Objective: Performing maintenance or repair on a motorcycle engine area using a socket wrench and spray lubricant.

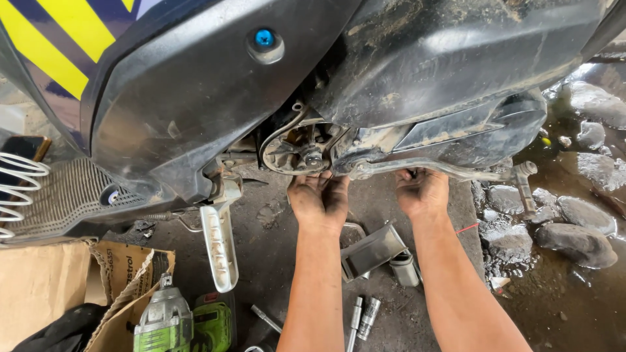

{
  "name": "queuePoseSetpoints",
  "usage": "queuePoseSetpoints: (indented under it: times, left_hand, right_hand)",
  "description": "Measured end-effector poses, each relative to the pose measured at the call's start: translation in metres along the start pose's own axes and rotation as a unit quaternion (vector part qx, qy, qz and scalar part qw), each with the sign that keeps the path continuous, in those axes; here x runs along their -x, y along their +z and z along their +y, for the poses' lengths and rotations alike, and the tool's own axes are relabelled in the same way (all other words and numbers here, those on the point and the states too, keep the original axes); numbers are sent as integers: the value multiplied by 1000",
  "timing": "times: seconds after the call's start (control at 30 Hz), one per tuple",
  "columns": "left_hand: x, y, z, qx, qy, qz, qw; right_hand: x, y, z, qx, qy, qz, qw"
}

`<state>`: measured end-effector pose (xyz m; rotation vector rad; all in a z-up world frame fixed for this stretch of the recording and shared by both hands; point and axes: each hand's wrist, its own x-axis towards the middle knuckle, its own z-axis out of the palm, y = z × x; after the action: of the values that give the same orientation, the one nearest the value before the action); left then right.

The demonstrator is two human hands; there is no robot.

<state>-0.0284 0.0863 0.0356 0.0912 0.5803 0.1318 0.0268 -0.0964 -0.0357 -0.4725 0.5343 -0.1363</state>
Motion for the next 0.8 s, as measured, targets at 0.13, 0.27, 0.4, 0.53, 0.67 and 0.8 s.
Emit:
queuePoseSetpoints:
  times: [0.13, 0.27, 0.4, 0.53, 0.67, 0.8]
  left_hand:
    - [32, 27, -1, 36, -11, 38, 999]
    - [8, 8, 7, -2, 6, 60, 998]
    - [-46, -19, 4, 10, 13, -5, 1000]
    - [-112, -62, -30, -6, 124, 30, 992]
    - [-65, -37, -25, -211, 230, 82, 947]
    - [-44, -18, -14, -273, 265, 81, 921]
  right_hand:
    - [-21, -15, 4, 22, -18, 1, 1000]
    - [8, 7, 3, 50, -10, 6, 999]
    - [42, 38, 1, 89, 26, -6, 996]
    - [50, 45, 1, 49, 48, -14, 998]
    - [32, 27, 8, 75, 31, -14, 997]
    - [19, 14, 8, 78, -81, 36, 993]
